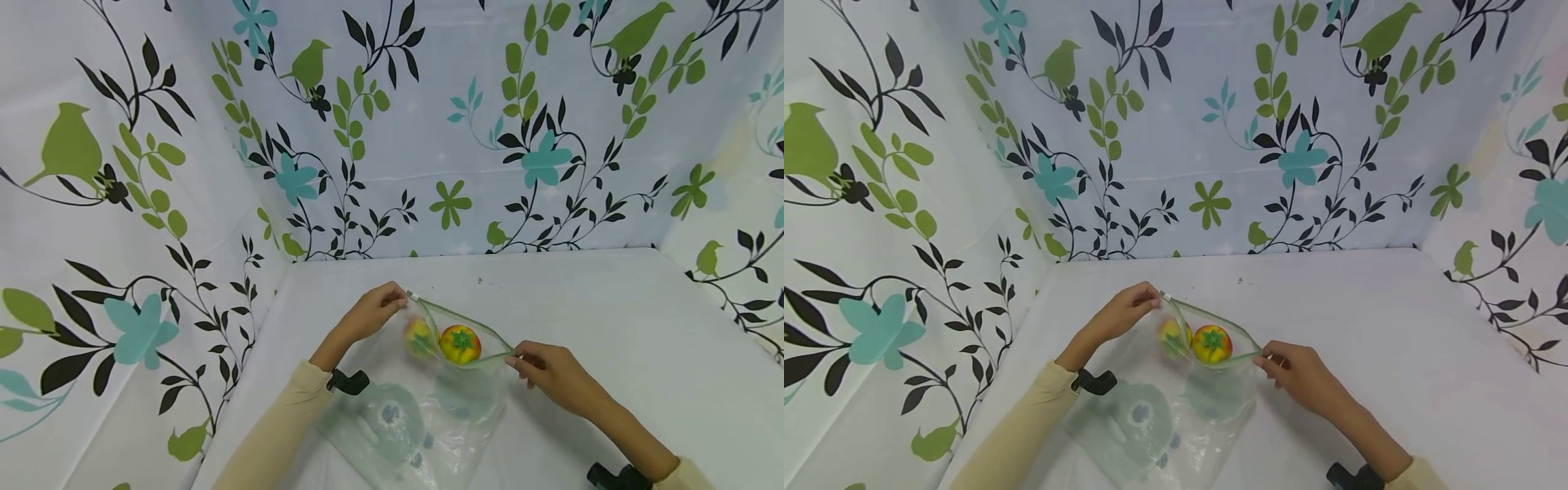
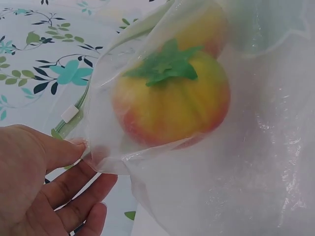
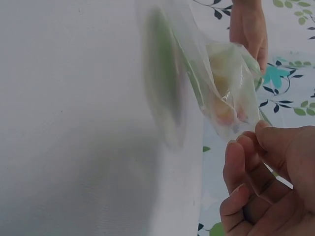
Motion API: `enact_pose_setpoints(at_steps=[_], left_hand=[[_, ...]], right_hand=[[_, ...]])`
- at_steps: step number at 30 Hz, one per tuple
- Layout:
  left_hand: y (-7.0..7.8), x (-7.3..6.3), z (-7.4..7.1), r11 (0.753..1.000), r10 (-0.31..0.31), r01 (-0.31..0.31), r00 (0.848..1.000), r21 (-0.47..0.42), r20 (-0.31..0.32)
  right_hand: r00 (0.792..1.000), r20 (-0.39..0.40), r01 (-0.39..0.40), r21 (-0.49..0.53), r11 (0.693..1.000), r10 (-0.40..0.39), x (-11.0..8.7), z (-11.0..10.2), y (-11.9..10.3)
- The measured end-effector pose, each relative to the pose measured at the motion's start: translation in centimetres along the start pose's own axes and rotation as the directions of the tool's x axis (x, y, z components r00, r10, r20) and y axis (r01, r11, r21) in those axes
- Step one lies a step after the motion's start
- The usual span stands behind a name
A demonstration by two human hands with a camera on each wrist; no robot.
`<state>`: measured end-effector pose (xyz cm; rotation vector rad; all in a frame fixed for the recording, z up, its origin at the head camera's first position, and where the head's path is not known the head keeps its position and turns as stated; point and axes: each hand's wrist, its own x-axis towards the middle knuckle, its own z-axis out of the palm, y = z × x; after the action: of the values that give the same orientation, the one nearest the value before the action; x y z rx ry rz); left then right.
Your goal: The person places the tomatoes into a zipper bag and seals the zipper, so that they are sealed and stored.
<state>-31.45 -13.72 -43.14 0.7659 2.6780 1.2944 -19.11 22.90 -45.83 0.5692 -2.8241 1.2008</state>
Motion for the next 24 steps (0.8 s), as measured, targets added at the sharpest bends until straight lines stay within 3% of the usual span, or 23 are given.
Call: enact_pose_setpoints(at_steps=[8, 15, 24], left_hand=[[0.2, -1.0, 0.5, 1.000, -0.018, 0.017, 1.000, -0.026, -0.018], [-0.6, -2.5, 0.1, 0.993, 0.003, -0.013, 0.996, -0.113, -0.089], [-0.9, -4.4, -0.1, 0.979, -0.013, -0.017, 0.989, -0.203, -0.146]], right_hand=[[0.999, -0.008, 0.031, -0.001, 1.000, -0.031, 0.3, 0.1, 0.1], [0.981, -0.126, 0.153, 0.013, 0.988, -0.150, 0.1, -0.1, 0.8], [0.977, -0.152, 0.162, 0.076, 0.984, -0.150, 0.5, -0.8, 1.6]])
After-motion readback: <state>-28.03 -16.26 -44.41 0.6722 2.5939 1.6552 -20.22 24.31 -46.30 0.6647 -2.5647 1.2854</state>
